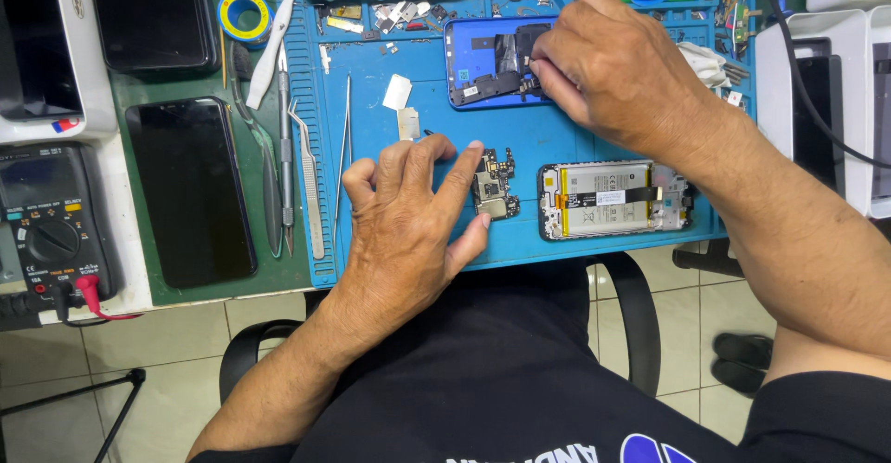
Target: The person disassembles a smartphone, removes the motherboard, and reassembles the device by placing the motherboard back into the chassis and connecting internal components. The person uses their hands to manipulate the parts and a screwdriver to secure components.
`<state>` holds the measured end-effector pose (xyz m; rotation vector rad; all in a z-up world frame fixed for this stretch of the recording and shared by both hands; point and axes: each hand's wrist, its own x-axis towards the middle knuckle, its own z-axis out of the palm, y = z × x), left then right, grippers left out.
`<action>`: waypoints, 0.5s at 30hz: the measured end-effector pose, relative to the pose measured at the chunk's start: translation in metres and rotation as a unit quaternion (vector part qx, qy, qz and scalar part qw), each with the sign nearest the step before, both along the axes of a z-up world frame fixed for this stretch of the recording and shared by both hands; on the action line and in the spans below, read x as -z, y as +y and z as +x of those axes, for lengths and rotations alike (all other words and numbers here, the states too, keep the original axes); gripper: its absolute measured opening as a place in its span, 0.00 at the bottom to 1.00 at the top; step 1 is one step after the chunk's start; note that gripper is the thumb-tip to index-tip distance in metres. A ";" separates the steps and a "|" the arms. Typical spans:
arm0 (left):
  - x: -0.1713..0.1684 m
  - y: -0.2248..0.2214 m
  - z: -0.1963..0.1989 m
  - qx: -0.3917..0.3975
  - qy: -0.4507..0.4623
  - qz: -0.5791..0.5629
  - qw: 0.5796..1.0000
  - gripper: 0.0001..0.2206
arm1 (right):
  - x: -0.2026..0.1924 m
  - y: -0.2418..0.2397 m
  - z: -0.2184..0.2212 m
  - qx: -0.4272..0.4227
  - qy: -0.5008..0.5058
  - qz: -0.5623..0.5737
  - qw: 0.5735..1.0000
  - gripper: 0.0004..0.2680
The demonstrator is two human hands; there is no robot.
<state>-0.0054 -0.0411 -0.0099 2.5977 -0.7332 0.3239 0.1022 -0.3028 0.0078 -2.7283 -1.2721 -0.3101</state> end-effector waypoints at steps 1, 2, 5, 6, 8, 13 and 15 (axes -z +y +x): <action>-0.001 0.000 0.000 -0.001 0.001 0.002 1.000 0.28 | 0.000 0.000 0.001 -0.003 -0.022 -0.032 0.999 0.03; -0.002 0.000 0.000 -0.001 0.001 0.005 1.000 0.27 | 0.000 0.000 0.002 -0.005 -0.044 -0.064 0.997 0.04; -0.001 0.001 0.000 0.000 0.002 0.001 1.000 0.27 | -0.009 -0.001 -0.001 -0.011 -0.073 -0.077 0.994 0.03; -0.001 0.001 0.000 -0.002 0.003 0.002 1.000 0.27 | -0.015 0.002 -0.006 -0.012 -0.072 -0.076 0.994 0.03; -0.002 0.002 0.000 0.000 -0.002 0.004 1.000 0.27 | -0.027 0.007 -0.019 -0.029 -0.013 -0.024 0.999 0.03; 0.001 0.000 -0.001 -0.002 -0.005 0.024 1.000 0.31 | -0.026 0.023 -0.069 -0.024 0.043 -0.021 0.999 0.03; 0.001 0.000 -0.001 -0.002 -0.006 0.025 1.000 0.31 | -0.023 0.028 -0.081 -0.026 0.050 0.002 0.998 0.04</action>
